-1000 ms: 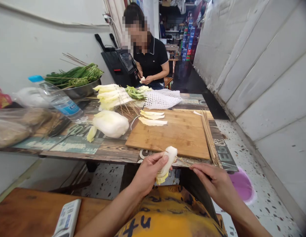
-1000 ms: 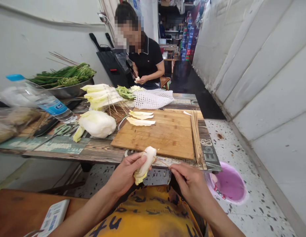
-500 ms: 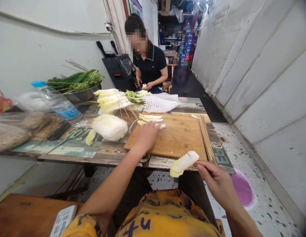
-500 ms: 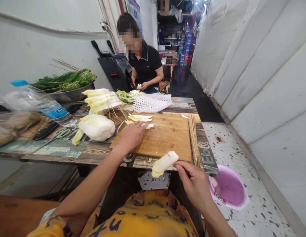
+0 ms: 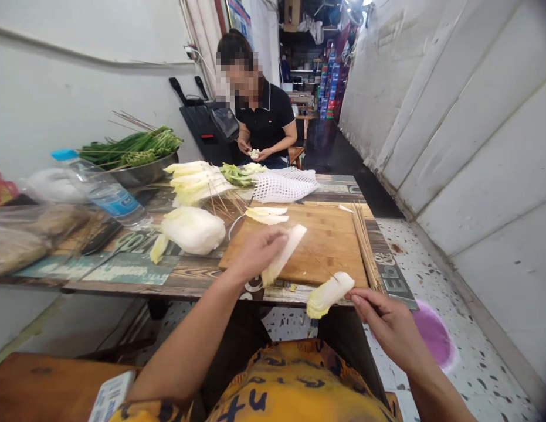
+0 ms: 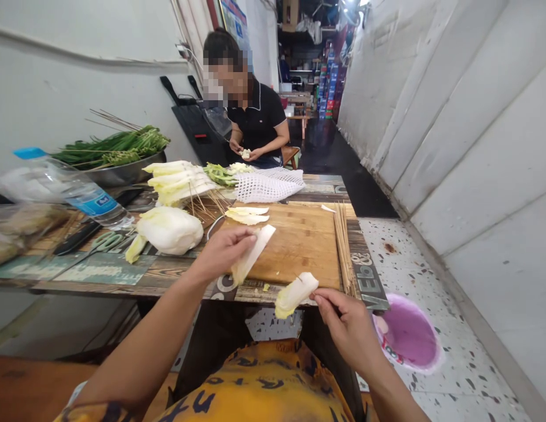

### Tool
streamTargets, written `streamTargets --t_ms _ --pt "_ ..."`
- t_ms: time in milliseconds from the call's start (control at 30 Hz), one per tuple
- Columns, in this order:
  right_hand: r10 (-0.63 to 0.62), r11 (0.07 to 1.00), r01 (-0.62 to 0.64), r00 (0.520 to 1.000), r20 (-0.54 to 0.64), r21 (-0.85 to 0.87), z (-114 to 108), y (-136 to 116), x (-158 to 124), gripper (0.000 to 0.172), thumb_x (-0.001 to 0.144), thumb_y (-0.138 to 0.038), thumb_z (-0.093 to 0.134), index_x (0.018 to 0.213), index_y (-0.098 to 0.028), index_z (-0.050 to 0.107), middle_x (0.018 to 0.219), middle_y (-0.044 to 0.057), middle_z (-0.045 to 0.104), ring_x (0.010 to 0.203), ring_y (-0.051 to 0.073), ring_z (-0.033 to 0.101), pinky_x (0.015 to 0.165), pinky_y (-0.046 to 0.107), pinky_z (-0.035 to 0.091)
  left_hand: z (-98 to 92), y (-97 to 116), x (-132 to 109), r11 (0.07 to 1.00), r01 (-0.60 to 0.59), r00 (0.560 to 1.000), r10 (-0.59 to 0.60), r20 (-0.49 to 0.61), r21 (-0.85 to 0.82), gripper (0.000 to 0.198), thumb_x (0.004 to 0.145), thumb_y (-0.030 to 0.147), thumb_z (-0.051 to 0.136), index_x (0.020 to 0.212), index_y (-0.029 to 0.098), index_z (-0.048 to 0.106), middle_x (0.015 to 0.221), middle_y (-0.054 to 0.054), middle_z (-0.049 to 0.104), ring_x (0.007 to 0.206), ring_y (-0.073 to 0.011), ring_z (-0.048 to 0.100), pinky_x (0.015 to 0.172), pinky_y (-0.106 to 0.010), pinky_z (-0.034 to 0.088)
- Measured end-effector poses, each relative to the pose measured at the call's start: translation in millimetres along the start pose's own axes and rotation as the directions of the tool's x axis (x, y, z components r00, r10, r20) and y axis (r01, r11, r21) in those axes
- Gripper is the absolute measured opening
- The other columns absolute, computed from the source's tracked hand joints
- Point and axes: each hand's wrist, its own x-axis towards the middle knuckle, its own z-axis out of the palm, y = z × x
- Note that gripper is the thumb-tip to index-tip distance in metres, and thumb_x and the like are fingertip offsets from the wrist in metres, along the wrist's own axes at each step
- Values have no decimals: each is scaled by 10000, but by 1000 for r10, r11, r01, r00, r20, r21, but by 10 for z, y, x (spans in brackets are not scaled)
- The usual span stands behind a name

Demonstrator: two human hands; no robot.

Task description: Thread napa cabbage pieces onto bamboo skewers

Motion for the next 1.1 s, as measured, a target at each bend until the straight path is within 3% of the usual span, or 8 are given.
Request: streamTargets --t_ms 67,133,300,467,600,767,967,1100 --pt "-15 999 13 998 65 29 -29 -38 -11 275 896 -355 480 973 -197 691 704 21 694 621 153 637 561 226 511 17 92 -172 899 197 979 -161 121 -391 262 789 380 580 882 146 655 804 -50 682 624 -161 615 579 -248 462" --pt "-42 999 39 995 89 33 -44 -72 -25 257 897 -339 483 962 -209 695 818 31 725 710 163 666 632 236 532 43 127 -298 732 344 939 -254 232 -588 301 740 396 657 898 140 651 858 -74 690 579 -139 613 531 -229 463" --pt "-88 996 89 991 100 -8 -82 -118 -87 240 897 -326 483 967 -250 700 902 16 736 769 165 687 667 233 545 132 33 -435 516 423 898 -346 271 -744 305 652 297 767 882 137 647 820 -54 692 528 -91 599 486 -177 462" --pt "-83 995 88 993 82 -47 -165 -107 -143 223 891 -320 503 940 -231 702 899 33 738 749 165 688 656 220 535 172 -47 -485 345 437 881 -349 319 -831 198 690 204 726 838 129 618 727 -39 665 573 -90 610 550 -164 503" --pt "-74 996 79 990 119 -44 -184 -90 -156 222 897 -322 493 893 -226 693 908 36 736 779 171 687 673 228 530 156 -25 -514 350 445 878 -351 325 -825 212 701 203 721 860 151 591 758 -41 668 632 -138 654 577 -214 540" --pt "-61 997 66 991 119 -42 -173 -74 -157 223 898 -318 492 949 -231 691 923 36 734 793 171 685 686 238 534 158 -26 -514 399 405 910 -262 320 -823 191 728 219 709 864 131 607 765 -35 657 533 -77 595 501 -149 483" --pt "-58 998 62 990 130 -27 -172 -68 -154 231 903 -307 488 987 -234 690 931 29 731 800 156 681 695 222 528 200 -42 -518 362 415 907 -235 350 -834 230 718 220 722 899 138 606 755 -36 643 538 -73 575 493 -145 459" --pt "-39 999 43 988 151 -25 -183 -72 -165 246 904 -320 489 1015 -234 690 940 27 730 798 155 677 693 216 521 222 -31 -507 314 415 905 -236 353 -854 275 694 296 747 864 138 600 710 -21 617 477 -53 526 400 -120 385"
